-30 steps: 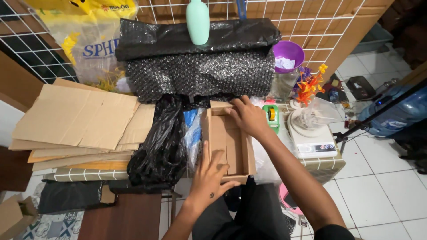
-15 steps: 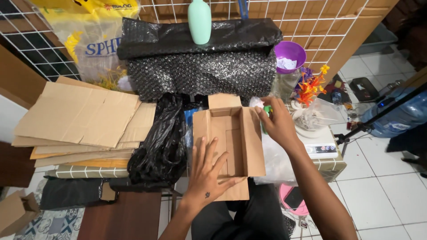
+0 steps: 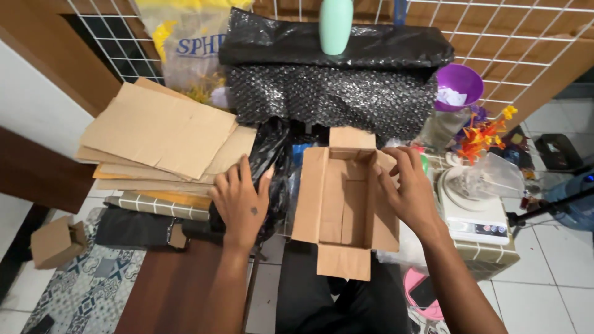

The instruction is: The person scoops pebbles into a plastic bag, weighs it on a digital scale, then places the bag into a small cardboard box and wraps the box in bubble wrap and black plastic tape.

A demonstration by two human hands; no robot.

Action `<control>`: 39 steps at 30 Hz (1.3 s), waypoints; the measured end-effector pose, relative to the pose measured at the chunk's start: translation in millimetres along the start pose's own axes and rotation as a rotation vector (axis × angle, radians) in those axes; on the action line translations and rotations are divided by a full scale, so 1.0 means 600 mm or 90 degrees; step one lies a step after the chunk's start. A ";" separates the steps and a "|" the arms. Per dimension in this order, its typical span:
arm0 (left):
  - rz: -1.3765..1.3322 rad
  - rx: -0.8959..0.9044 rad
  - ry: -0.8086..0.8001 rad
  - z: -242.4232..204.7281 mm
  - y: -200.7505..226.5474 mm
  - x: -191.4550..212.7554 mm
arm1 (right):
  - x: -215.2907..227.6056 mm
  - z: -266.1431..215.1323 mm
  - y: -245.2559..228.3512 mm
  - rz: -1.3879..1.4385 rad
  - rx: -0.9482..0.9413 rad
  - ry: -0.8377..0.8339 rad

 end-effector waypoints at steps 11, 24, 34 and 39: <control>-0.394 0.072 -0.110 0.062 -0.038 -0.035 | -0.099 0.004 -0.121 0.057 0.107 -0.163; -0.589 -0.340 -0.242 -0.035 0.120 0.211 | -0.111 -0.028 -0.180 0.548 -0.155 -0.293; -0.628 -0.260 -0.062 0.054 0.072 0.233 | -0.017 -0.080 -0.043 0.649 -0.292 -0.346; -0.805 -0.382 -0.173 0.036 0.119 0.203 | 0.021 -0.113 0.047 0.470 -0.455 -0.301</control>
Point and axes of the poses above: each hand's wrist, its own z-axis towards the middle knuckle, its own x-axis out of the back of the hand, y = z × x, the point moved 9 cm from there along z, towards the middle knuckle, and after that the axes turned 12 degrees about z, right-handed, at the moved point
